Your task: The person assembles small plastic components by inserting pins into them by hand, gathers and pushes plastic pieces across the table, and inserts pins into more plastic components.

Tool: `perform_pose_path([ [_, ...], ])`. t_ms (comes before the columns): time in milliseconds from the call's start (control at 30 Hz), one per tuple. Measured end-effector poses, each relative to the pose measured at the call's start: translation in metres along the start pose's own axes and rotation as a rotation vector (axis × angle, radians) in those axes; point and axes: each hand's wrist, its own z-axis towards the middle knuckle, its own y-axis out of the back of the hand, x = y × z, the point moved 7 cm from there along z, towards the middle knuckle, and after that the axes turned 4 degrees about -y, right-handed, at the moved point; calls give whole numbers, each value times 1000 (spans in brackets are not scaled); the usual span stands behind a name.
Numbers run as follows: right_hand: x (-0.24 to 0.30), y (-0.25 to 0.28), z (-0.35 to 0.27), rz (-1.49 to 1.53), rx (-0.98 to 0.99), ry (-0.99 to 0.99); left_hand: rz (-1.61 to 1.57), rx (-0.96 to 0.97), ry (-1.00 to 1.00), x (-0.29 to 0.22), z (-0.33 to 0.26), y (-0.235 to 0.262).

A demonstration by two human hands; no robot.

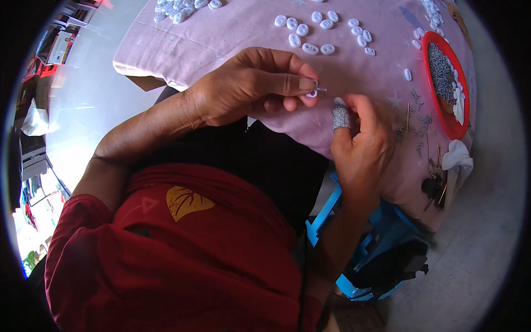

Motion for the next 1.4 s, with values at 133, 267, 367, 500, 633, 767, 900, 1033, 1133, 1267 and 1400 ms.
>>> perform_pose_path([
  [133, -4, -1, -7, 613, -81, -210, 45, -29, -35, -1, -1, -6],
  [267, -15, -8, -14, 1051, -75, -426, 76, -37, -74, 0, -2, -10],
  [367, -15, -11, -16, 1164, -121, -481, 87, -17, -108, 3, -1, -12],
  [500, -14, -12, -19, 1173, -122, -487, 88, -12, -162, -2, -2, -14],
  [633, -8, -14, -21, 1177, -100, -495, 162, -12, -218, -3, 0, -13],
  [767, -9, -16, -21, 1182, -86, -494, 153, -36, -186, -1, -1, -15],
  [900, -8, -15, -21, 1179, -97, -474, 145, -23, -206, 1, 0, -14],
  [1033, -6, -14, -22, 1159, -104, -457, 140, -51, -170, 1, -2, -15],
  [1133, -5, -12, -21, 1121, -107, -434, 138, -51, -183, 2, -1, -14],
  [1267, -4, -7, -20, 1055, -99, -408, 164, -46, -227, 2, -1, -14],
  [1400, 3, -8, -19, 967, -97, -399, 160, -38, -222, -1, -4, -18],
])
